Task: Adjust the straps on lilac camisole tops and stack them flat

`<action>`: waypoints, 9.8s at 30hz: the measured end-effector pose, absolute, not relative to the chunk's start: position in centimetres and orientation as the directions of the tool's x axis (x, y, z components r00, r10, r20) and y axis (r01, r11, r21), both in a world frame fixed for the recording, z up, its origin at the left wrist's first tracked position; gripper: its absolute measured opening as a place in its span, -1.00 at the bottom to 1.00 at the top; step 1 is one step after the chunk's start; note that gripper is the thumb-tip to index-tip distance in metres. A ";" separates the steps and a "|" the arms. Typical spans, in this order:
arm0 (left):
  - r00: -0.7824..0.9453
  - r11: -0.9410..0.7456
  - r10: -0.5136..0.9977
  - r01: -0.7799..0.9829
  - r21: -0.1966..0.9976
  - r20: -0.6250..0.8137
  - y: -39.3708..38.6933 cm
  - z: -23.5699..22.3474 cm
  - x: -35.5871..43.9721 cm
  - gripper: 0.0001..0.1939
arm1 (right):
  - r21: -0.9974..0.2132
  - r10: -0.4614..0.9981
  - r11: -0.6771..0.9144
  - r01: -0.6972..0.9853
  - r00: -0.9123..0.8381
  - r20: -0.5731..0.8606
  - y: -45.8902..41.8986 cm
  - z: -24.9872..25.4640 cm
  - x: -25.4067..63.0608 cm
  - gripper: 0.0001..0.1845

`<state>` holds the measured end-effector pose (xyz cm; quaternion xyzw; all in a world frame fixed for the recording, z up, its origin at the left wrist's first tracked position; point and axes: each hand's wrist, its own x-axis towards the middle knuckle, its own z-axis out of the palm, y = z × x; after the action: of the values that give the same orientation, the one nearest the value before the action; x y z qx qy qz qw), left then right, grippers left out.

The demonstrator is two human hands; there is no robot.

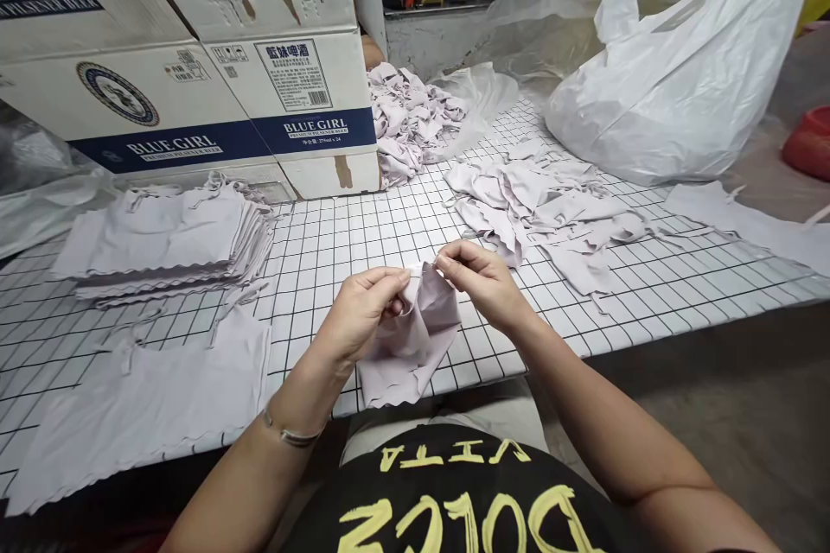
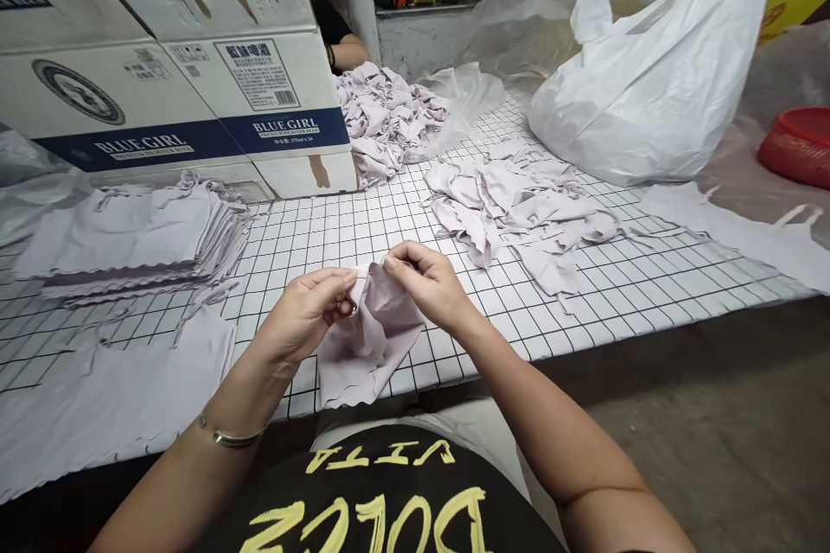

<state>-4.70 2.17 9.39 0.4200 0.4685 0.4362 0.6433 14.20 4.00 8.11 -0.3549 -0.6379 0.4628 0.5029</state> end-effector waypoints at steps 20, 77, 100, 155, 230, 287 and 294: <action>0.059 0.021 0.998 -0.082 0.996 -0.016 1.2 8.7 -4.0 -0.75 | -0.990 0.945 0.082 -0.114 -0.306 0.114 1.6 9.2 12.3 -0.64; 0.167 0.229 0.966 -0.218 0.949 -0.195 0.3 9.7 -4.1 -0.68 | -0.943 0.830 -0.215 -0.253 -0.556 -0.040 1.8 8.9 13.3 -0.70; 0.342 0.378 0.896 -0.245 0.893 -0.285 0.4 9.8 -4.8 -0.67 | -0.953 0.816 -0.231 -0.196 -0.572 -0.080 1.9 9.2 14.0 -0.67; 0.164 0.095 0.983 -0.053 0.994 -0.085 -0.3 7.7 -4.2 -0.77 | -0.997 0.930 0.057 -0.051 -0.362 0.071 0.4 8.1 13.1 -0.65; 0.097 -0.171 0.978 0.882 0.438 0.187 1.2 5.6 -10.8 -0.88 | -0.361 0.884 0.349 0.865 -0.176 0.434 7.2 6.5 18.2 -0.84; 0.969 -0.761 0.235 0.137 0.634 0.072 -0.1 -0.5 -1.9 -0.36 | -0.583 0.463 -0.446 0.679 -0.383 -0.800 19.7 4.4 20.8 -0.64; 0.972 -0.771 0.228 0.145 0.620 0.057 -0.1 -0.6 -1.9 -0.37 | -0.727 0.613 -0.686 0.026 -0.518 -0.597 20.2 5.0 20.6 -0.60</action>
<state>-1.86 -0.05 -0.65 0.9389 0.0995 0.0645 0.3232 20.57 20.20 4.96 -0.4551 -0.3508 0.7975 0.1839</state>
